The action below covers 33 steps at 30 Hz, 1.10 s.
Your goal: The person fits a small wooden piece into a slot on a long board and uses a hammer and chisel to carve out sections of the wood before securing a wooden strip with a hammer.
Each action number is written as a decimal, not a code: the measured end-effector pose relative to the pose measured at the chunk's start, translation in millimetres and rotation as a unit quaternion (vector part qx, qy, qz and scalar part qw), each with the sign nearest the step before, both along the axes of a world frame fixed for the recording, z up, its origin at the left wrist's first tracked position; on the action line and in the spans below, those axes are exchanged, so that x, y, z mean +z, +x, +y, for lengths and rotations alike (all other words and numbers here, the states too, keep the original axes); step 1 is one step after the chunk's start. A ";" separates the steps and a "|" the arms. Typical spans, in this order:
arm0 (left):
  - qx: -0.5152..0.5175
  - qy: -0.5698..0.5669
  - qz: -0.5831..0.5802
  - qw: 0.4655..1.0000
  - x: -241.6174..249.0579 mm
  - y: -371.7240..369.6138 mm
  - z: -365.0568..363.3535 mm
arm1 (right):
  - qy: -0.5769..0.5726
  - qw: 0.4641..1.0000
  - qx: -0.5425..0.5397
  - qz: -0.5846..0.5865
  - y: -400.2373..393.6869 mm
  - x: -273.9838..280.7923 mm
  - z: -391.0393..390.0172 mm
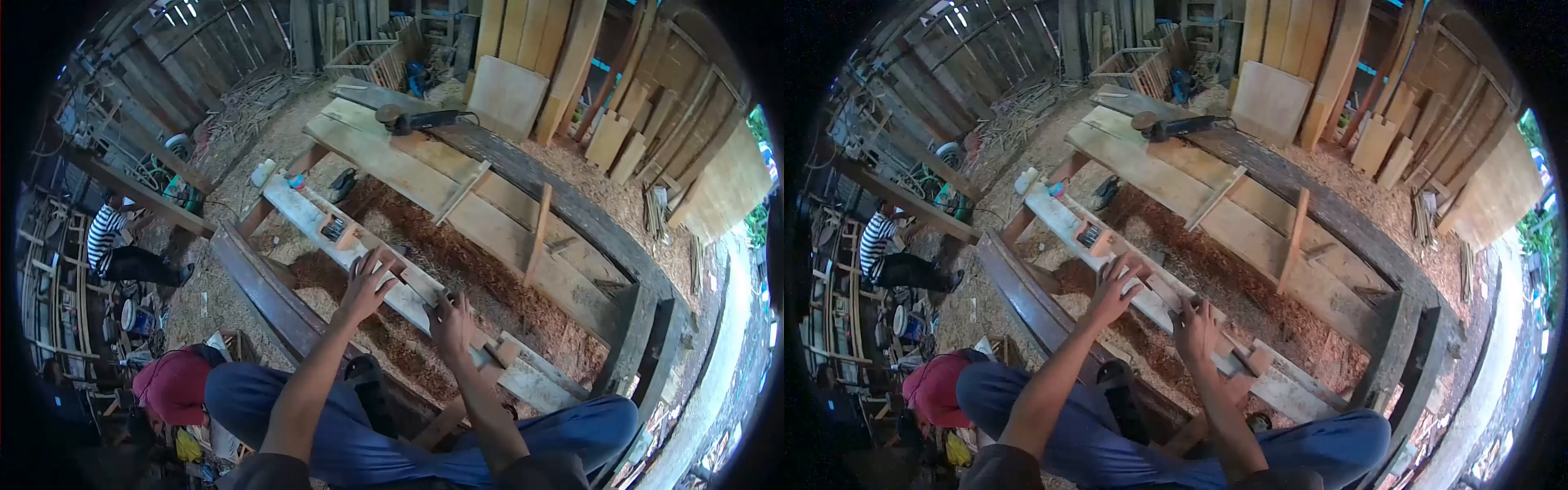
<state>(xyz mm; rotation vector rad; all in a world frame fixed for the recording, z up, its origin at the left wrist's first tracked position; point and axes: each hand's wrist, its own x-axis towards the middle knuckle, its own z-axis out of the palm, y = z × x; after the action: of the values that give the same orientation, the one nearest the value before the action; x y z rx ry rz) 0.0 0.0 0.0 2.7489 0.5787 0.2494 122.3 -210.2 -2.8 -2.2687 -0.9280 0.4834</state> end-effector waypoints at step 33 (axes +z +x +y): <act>0.307 0.012 -0.109 0.945 -116.5 -22.5 144.7 | -0.119 0.986 -0.007 -0.120 -43.7 -99.5 65.9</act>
<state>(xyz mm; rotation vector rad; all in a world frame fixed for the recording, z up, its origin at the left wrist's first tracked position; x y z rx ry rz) -22.5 144.7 -116.5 2.4341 1.3564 0.6920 78.6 -144.4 -102.4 -2.5917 -1.0148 0.3340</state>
